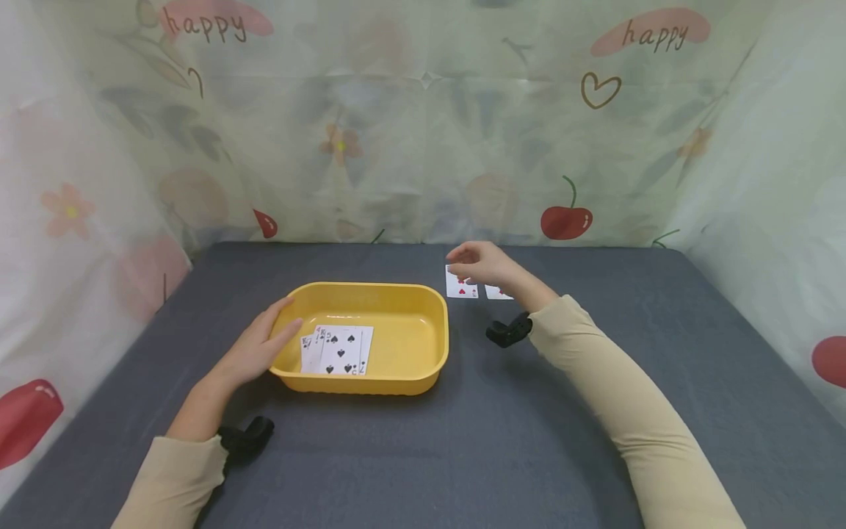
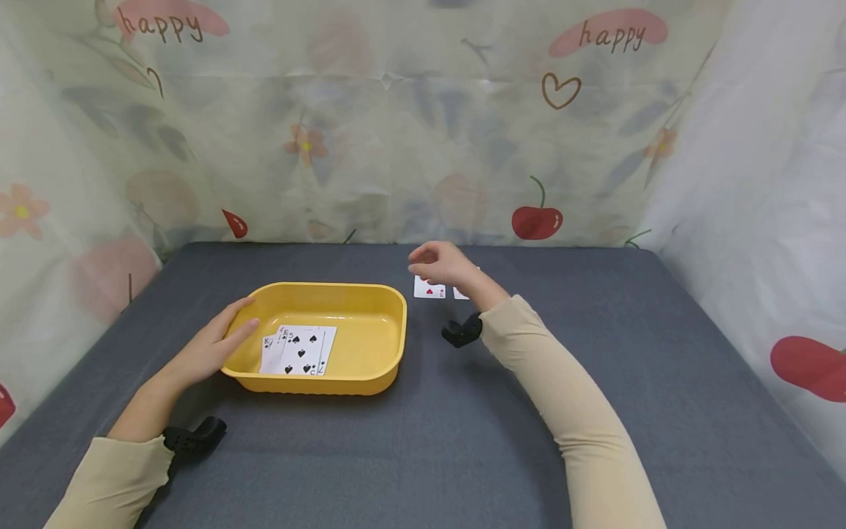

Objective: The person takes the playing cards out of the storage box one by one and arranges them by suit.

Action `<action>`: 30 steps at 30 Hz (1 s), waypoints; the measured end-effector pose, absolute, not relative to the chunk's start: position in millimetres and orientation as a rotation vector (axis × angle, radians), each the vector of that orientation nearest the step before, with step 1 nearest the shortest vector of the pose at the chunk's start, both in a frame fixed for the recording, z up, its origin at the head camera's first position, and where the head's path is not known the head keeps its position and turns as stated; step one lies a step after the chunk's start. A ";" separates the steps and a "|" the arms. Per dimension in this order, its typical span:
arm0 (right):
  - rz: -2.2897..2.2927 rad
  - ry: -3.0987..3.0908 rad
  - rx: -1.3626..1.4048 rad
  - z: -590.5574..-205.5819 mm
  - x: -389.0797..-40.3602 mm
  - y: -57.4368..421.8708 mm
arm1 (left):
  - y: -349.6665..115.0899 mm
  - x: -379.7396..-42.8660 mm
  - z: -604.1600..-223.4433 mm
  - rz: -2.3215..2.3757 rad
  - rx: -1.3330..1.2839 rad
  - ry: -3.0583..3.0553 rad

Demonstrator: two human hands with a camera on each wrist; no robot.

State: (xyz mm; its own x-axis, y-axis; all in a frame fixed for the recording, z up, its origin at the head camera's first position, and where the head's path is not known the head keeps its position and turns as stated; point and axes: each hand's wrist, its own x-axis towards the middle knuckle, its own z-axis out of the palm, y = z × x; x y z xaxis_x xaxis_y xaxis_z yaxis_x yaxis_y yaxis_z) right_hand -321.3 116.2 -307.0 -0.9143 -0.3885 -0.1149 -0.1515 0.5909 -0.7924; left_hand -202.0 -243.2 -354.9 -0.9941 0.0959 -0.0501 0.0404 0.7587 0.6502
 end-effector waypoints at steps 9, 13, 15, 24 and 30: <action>-1.164 2.413 -0.699 -296.7 -304.7 62.5 | -244.1 -202.9 -356.8 1.059 0.104 2.869; -1.154 2.367 -0.761 -296.5 -299.7 43.0 | -244.3 -203.2 -357.3 1.056 0.104 2.873; -1.146 2.347 -0.782 -297.8 -298.2 34.4 | -244.4 -203.4 -357.3 1.056 0.106 2.874; -1.068 2.319 -0.886 -306.3 -297.7 6.4 | -244.9 -203.4 -356.6 1.062 0.108 2.866; -1.017 2.289 -0.897 -314.8 -301.7 -6.1 | -245.4 -204.2 -357.2 1.056 0.106 2.872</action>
State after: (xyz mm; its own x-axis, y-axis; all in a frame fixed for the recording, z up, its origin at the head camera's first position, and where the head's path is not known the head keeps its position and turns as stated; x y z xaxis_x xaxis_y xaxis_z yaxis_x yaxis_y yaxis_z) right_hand -301.7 -6.1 -314.8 -0.6720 -0.7241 -0.1552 -0.3701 0.5100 -0.7765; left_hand -204.2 -245.4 -357.2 -0.9945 0.0920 -0.0508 0.0372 0.7601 0.6487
